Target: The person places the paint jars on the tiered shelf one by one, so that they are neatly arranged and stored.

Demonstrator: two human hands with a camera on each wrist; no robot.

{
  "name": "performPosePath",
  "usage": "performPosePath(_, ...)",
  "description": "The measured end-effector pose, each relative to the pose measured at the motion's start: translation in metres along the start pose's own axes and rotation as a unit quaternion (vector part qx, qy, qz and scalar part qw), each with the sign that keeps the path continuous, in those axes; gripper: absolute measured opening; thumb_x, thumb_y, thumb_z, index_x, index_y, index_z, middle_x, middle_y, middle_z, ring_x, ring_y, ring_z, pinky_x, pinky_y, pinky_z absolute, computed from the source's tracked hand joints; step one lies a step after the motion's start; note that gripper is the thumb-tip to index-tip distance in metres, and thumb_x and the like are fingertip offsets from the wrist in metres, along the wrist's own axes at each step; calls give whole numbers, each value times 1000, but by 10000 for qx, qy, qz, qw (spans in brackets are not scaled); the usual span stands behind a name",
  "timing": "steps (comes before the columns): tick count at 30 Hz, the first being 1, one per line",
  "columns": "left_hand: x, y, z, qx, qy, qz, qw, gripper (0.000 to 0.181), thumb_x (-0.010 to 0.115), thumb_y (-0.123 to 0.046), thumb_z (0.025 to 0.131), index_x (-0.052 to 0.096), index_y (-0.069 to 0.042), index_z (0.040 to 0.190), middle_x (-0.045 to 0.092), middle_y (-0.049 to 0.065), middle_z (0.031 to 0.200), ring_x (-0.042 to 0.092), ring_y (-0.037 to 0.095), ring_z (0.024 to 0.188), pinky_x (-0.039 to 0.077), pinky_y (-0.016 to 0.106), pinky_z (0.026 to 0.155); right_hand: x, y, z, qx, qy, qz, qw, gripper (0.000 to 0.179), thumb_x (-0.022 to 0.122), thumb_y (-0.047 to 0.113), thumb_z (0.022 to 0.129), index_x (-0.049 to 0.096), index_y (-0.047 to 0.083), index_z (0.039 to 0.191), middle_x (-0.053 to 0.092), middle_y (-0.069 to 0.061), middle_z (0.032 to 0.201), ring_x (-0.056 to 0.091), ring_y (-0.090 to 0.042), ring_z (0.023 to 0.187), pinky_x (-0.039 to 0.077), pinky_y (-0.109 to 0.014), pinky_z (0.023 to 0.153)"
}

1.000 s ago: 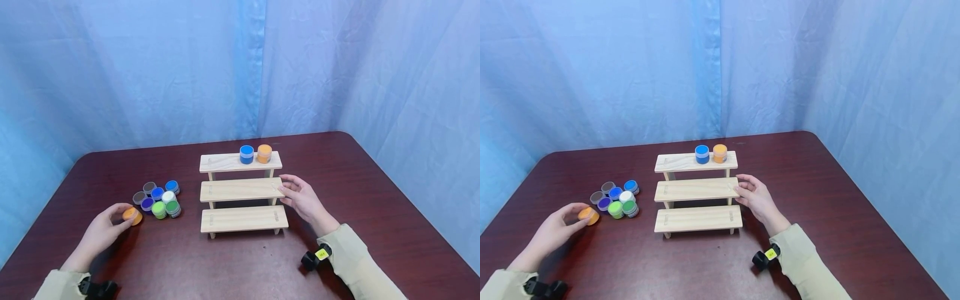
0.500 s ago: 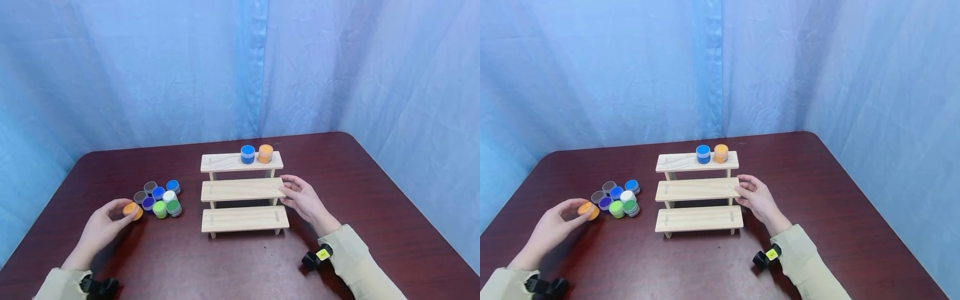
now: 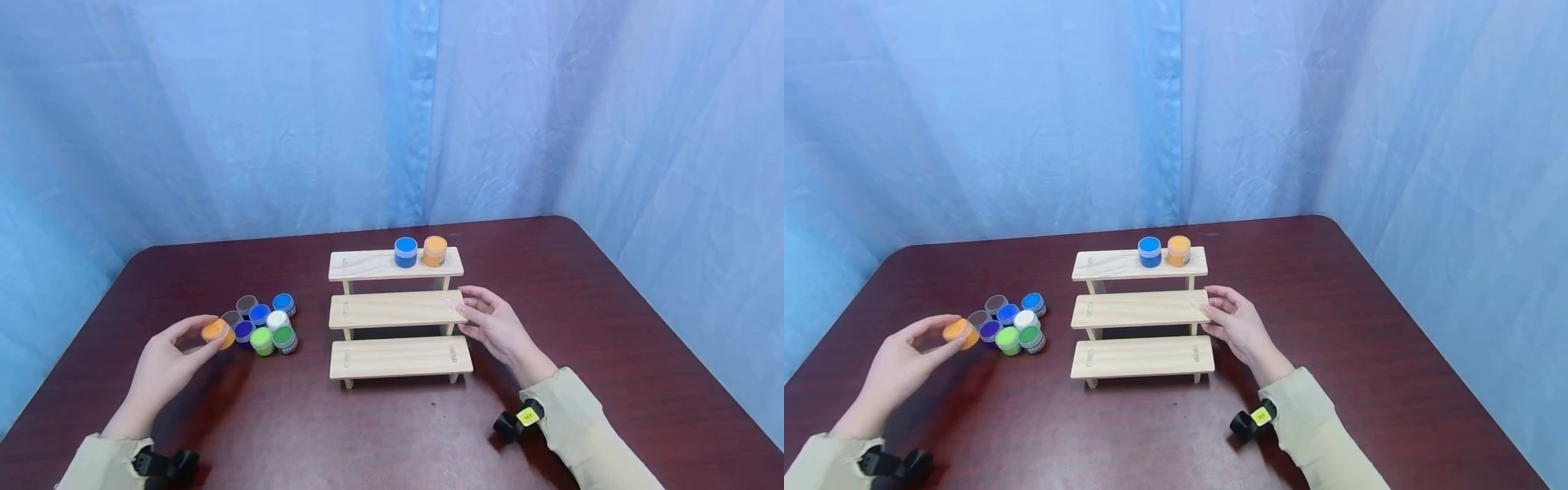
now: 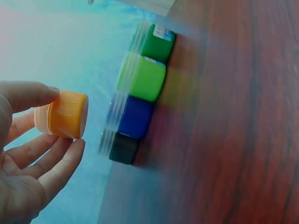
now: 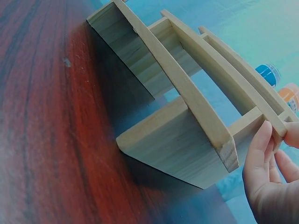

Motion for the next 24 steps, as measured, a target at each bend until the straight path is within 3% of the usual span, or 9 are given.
performPosePath(8,4,-3,1,165,-269,-202,9993,47,68,-52,77,60,-32,119,61,-8,109,57,-14,80,49,5,66,0,0,0,40,-7,24,10000,48,51,2,92,31,-3,135,56,10,86,58,-3,74,52,-18,67)
performPosePath(14,3,-13,1,477,-471,-370,9971,43,71,-44,77,61,-33,117,62,-6,108,59,-10,82,49,4,67,0,-1,0,35,13,36,10000,41,52,3,92,38,2,130,56,9,87,58,-4,75,53,-18,68)
performPosePath(20,7,-16,6,729,-500,-584,9944,42,73,-38,77,62,-33,117,62,-9,109,60,-6,86,50,5,67,0,-2,1,10,47,97,9999,42,51,3,93,35,0,132,56,9,87,58,-3,75,53,-17,67)
performPosePath(22,4,-31,4,812,-459,-762,9927,42,74,-33,77,63,-28,117,62,-7,109,59,-7,87,49,5,68,0,-1,1,10,42,80,10000,43,51,3,93,34,-1,133,56,9,87,58,-3,75,53,-17,67)
performPosePath(24,-3,-56,0,865,-398,-876,9916,41,74,-28,79,64,-21,117,62,-3,109,57,-8,88,48,4,68,0,-1,1,5,37,47,10000,44,51,3,93,34,-1,133,56,9,87,58,-3,75,53,-17,67)
Point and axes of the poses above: each hand's wrist, its own z-axis towards the middle knuckle, its own x-axis out of the palm, y = z × x, the point moved 4 cm from there along z, towards the middle knuckle
